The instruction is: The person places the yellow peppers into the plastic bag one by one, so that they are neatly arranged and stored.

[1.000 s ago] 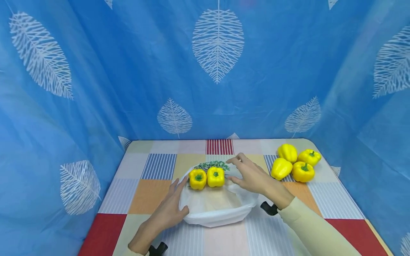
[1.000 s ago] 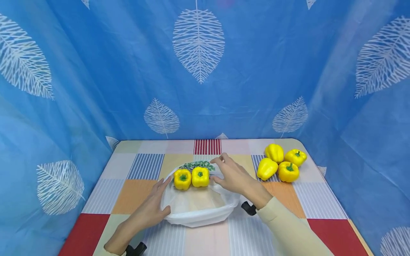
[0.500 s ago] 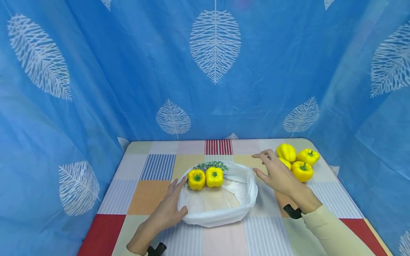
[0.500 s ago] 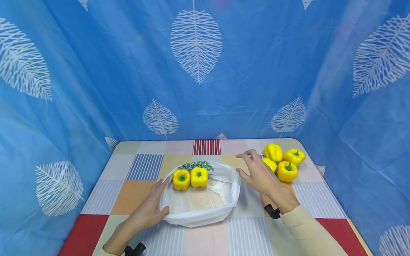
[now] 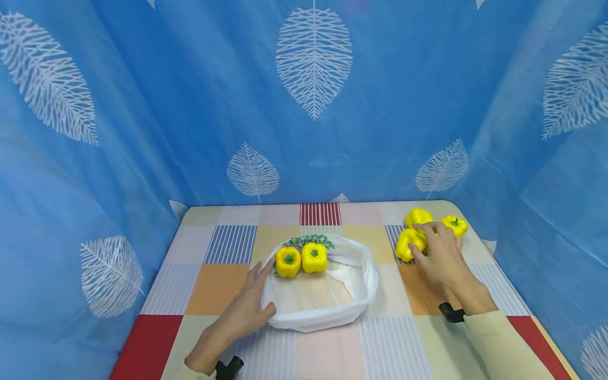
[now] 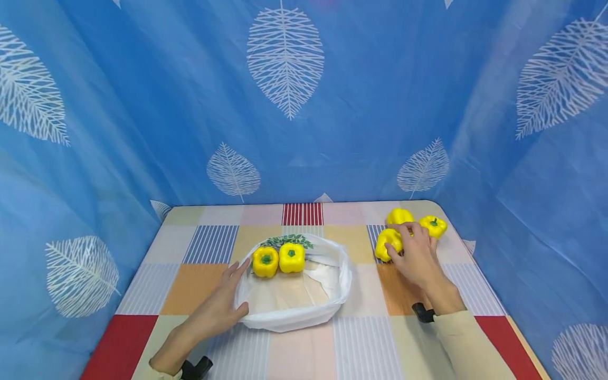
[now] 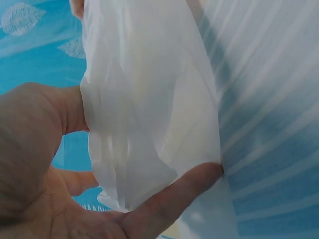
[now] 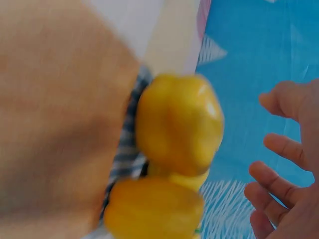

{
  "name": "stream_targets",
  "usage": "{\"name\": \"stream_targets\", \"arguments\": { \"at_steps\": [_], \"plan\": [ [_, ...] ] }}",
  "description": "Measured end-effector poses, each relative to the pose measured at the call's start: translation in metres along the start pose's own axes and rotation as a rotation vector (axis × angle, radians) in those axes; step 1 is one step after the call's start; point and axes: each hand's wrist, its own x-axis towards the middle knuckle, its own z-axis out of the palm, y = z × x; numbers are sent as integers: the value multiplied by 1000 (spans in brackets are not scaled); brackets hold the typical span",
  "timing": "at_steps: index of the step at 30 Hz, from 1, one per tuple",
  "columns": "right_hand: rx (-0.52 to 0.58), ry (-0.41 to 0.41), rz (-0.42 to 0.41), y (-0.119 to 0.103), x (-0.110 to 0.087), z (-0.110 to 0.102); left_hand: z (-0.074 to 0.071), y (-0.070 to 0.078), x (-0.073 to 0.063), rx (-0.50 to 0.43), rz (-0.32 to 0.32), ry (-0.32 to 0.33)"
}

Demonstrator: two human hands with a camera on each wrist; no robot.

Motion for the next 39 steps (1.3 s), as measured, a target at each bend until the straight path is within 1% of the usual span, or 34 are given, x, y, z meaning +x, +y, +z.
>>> {"name": "stream_targets", "arguments": {
  "at_steps": [4, 9, 15, 21, 24, 29, 33, 39],
  "plan": [
    [-37, 0, 43, 12, 2, 0, -2, 2, 2, 20, 17, 5],
    [-58, -56, 74, 22, 2, 1, -1, 4, 4, 28, 37, 4],
    [-48, -79, 77, 19, 18, 3, -3, 6, 5, 47, 41, 3],
    [-82, -124, 90, 17, 21, 7, 2, 5, 3, 33, 34, -4],
    [-95, -124, 86, 15, 23, 12, 3, 3, 0, 28, 20, -3],
    [-108, -110, 88, 17, 22, 16, 6, 5, 0, 28, 0, 2],
    [-100, -97, 108, 18, 20, 20, 6, 5, -1, 26, 5, 5],
    [-100, -107, 136, 20, 19, 20, 10, 10, -2, 8, 16, 23]
  ]
}}
